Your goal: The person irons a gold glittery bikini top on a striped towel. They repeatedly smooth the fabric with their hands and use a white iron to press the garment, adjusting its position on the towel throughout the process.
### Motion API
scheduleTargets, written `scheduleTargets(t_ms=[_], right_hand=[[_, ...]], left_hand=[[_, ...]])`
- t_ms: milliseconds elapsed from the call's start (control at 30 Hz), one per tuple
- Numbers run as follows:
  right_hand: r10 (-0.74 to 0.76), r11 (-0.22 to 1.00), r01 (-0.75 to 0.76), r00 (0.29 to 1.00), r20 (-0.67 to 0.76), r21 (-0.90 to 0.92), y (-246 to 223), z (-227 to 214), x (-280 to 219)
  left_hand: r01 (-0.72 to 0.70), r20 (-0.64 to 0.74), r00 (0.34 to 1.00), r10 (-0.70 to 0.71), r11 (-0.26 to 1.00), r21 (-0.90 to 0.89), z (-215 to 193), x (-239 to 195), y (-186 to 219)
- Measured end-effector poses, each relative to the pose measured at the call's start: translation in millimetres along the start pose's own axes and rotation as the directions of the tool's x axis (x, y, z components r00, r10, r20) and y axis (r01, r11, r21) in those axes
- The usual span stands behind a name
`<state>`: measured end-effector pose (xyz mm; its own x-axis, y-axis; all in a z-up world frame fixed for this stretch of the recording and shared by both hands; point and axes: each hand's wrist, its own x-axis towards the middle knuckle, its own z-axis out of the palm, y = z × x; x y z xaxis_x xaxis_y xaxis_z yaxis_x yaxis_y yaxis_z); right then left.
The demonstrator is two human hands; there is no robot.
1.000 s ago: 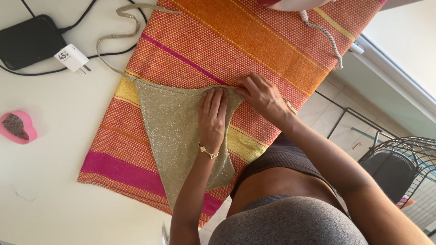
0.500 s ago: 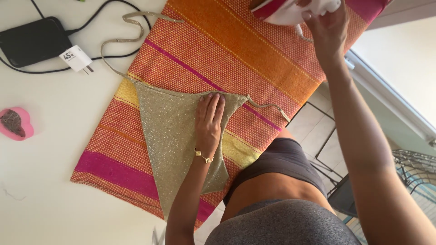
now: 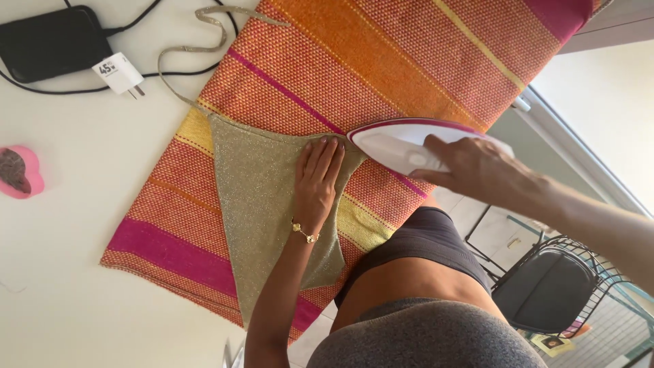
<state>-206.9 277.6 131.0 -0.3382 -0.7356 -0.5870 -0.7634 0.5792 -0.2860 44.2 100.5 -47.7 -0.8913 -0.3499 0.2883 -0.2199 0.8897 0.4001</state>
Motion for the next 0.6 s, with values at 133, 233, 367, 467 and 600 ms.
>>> scheduleTargets(t_ms=[133, 233, 367, 467, 600], right_hand=[[0.005, 0.999, -0.002, 0.998, 0.070, -0.050, -5, 17, 14], [-0.022, 0.999, 0.026, 0.995, 0.092, -0.044, -7, 18, 22], [-0.062, 0.998, 0.063, 0.993, 0.102, -0.004, -22, 12, 32], [-0.085, 0.996, 0.086, 0.992, 0.094, -0.002, -31, 10, 37], [-0.076, 0.996, 0.071, 0.988, 0.134, 0.044, -35, 2, 39]], left_hand=[[-0.005, -0.007, 1.000, 0.004, 1.000, -0.027, -1, -4, 0], [0.006, -0.014, 1.000, -0.007, 0.997, -0.074, -7, -2, 0], [0.012, -0.027, 1.000, -0.014, 0.997, -0.079, -3, -7, -3], [0.070, -0.008, 0.997, -0.072, 0.993, -0.096, -8, -12, -17], [0.135, -0.076, 0.986, -0.148, 0.980, -0.149, 4, -1, -43]])
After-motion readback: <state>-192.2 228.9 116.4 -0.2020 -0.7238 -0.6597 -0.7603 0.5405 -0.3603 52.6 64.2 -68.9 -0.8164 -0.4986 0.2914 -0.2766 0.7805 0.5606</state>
